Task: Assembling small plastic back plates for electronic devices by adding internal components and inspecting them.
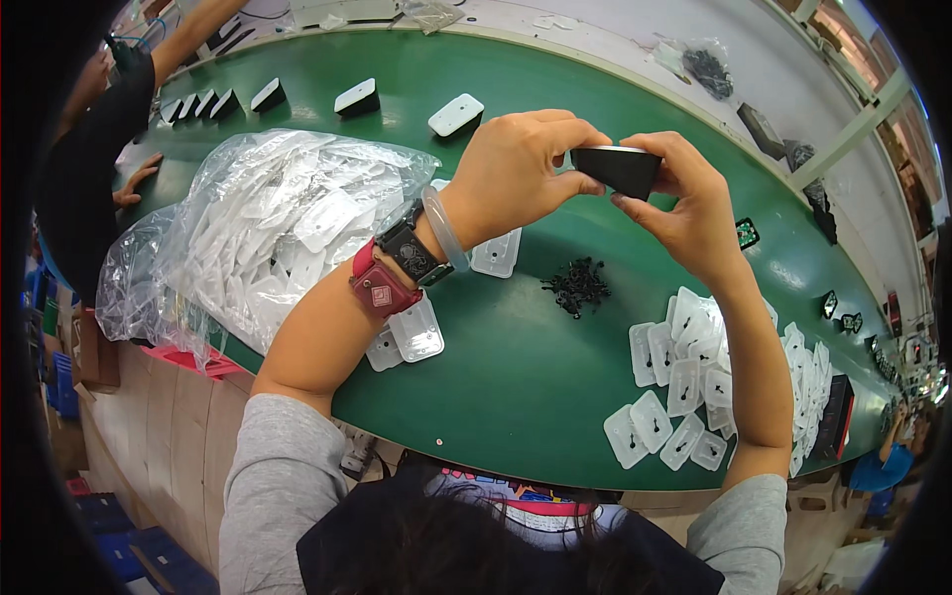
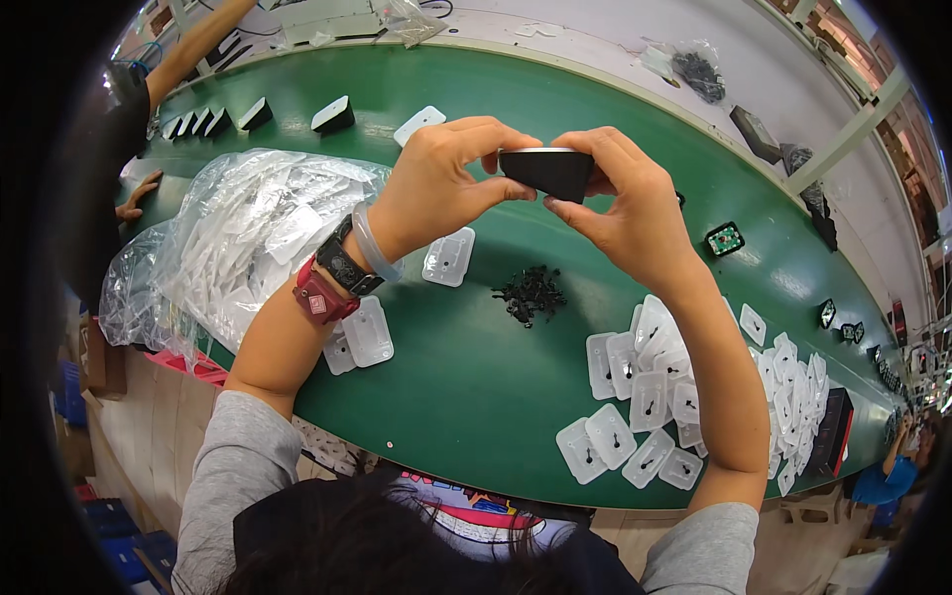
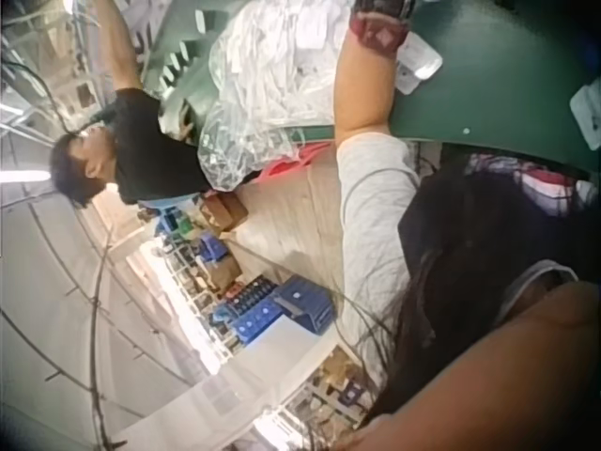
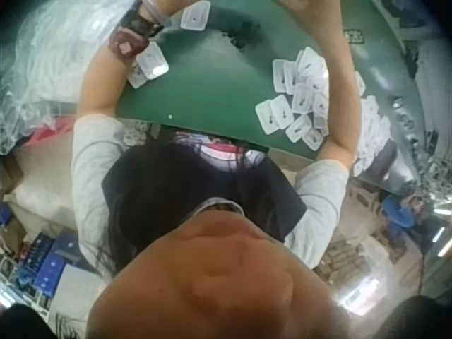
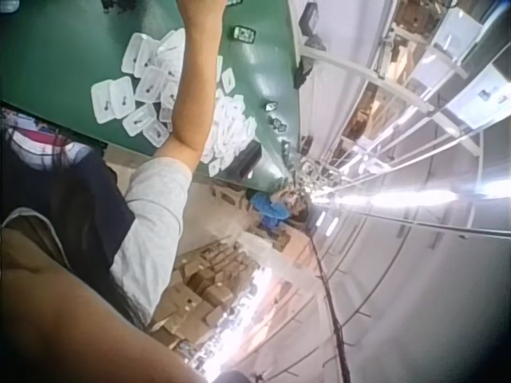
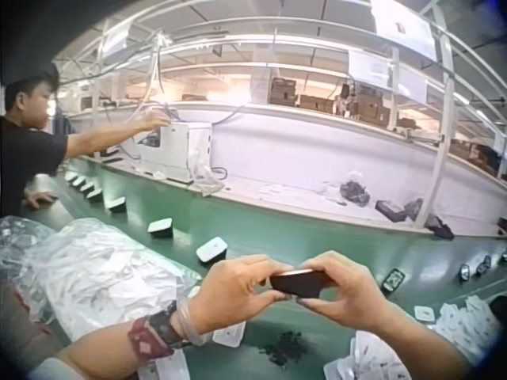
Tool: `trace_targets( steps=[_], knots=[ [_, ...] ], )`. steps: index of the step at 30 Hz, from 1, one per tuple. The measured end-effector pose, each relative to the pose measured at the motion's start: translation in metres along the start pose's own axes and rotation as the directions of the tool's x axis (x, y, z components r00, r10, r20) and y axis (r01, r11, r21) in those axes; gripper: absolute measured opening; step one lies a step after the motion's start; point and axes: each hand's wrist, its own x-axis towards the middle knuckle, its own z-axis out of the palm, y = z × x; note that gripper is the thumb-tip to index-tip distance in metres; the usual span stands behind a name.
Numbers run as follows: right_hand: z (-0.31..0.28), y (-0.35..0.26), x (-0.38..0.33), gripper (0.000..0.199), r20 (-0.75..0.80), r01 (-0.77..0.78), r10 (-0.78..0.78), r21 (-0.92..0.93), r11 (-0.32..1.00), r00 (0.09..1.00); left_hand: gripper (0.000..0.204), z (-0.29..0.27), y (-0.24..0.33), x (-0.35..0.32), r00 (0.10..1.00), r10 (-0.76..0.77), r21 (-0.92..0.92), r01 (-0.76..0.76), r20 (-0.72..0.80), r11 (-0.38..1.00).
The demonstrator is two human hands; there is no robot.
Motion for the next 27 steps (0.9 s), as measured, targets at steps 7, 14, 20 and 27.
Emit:
trace_targets(
  steps=[7, 14, 20, 27],
  knots=[
    [0.005, -0.007, 0.003, 0.039, 0.051, -0.254, 0.258, 0.435, 0.864, 0.965, 0.029, 0.005, -0.012, 0.000, 0.914, 0.375, 0.332, -0.309, -0.157, 0.891],
    [-0.003, -0.002, 0.015, 0.034, 0.366, -0.527, 0.417, 0.757, 0.386, 0.832, 0.025, 0.005, -0.019, 0.000, 0.849, 0.509, 0.442, -0.406, -0.140, 0.800],
    [0.004, 0.015, 0.028, 0.034, 0.299, -0.473, 0.392, 0.732, 0.490, 0.870, 0.031, 0.003, -0.021, 0.004, 0.893, 0.423, 0.449, -0.319, -0.152, 0.835],
    [0.018, 0.083, 0.060, 0.032, 0.314, -0.597, 0.529, 0.595, 0.537, 0.789, 0.039, -0.036, -0.001, 0.010, 0.981, -0.193, 0.569, 0.174, -0.027, 0.804]
  ],
)
